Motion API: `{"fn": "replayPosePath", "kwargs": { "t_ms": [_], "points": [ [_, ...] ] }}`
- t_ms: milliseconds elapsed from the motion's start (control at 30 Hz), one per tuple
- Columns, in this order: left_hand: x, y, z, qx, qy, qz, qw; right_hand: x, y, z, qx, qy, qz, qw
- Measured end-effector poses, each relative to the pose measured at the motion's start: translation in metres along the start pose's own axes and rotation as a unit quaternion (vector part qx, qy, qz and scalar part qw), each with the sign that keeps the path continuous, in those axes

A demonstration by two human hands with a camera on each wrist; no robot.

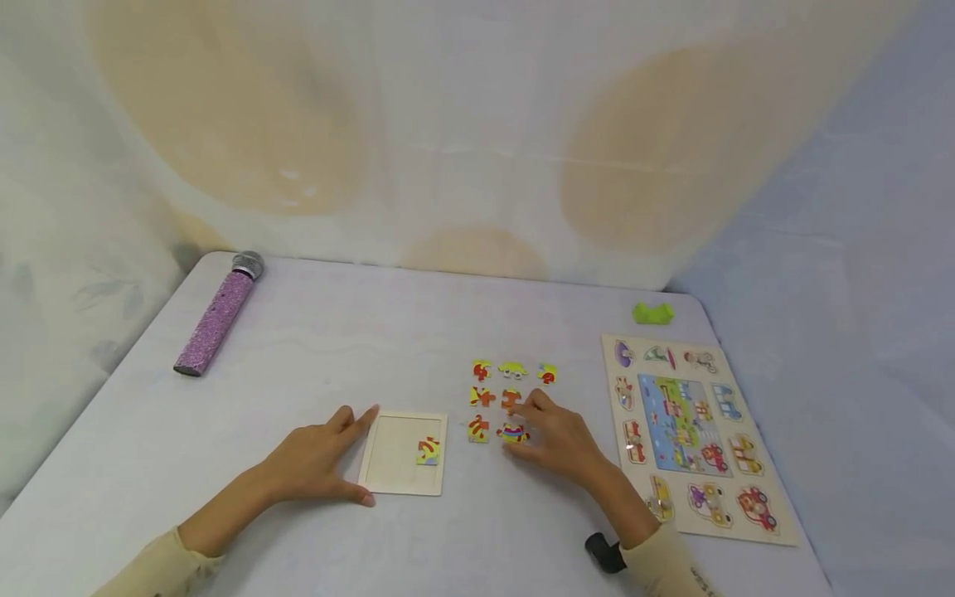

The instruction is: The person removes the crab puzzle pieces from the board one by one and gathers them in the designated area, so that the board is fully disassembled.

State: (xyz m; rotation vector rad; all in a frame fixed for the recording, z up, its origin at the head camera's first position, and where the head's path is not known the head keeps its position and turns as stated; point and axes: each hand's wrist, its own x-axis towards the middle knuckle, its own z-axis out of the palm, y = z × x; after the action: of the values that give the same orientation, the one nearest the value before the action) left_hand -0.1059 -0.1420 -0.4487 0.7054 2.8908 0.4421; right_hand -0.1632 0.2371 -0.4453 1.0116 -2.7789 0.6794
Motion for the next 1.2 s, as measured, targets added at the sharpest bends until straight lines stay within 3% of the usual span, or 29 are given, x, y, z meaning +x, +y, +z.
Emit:
{"fn": "replayPosePath", "kwargs": {
  "t_ms": [300, 600, 833, 1200],
  "points": [
    [0.000, -0.002, 0.002, -0.001, -0.005, -0.002, 1.0000, 0.023, -0.043, 0.012, 0.026, -0.052, -0.038, 0.9975],
    [0.000, 0.000, 0.001, 0.001, -0.005, -0.004, 1.0000, 0.042, -0.065, 0.033, 0.034, -0.065, -0.094, 0.9929],
    [0.000, 0.001, -0.001, -0.002, 0.002, 0.003, 1.0000, 0.048, -0.073, 0.038, 0.008, -0.087, -0.090, 0.9922],
    [0.000, 0.000, 0.001, 0.000, 0.003, 0.005, 1.0000, 0.049, -0.074, 0.040, 0.022, -0.090, -0.088, 0.9918]
  ]
}}
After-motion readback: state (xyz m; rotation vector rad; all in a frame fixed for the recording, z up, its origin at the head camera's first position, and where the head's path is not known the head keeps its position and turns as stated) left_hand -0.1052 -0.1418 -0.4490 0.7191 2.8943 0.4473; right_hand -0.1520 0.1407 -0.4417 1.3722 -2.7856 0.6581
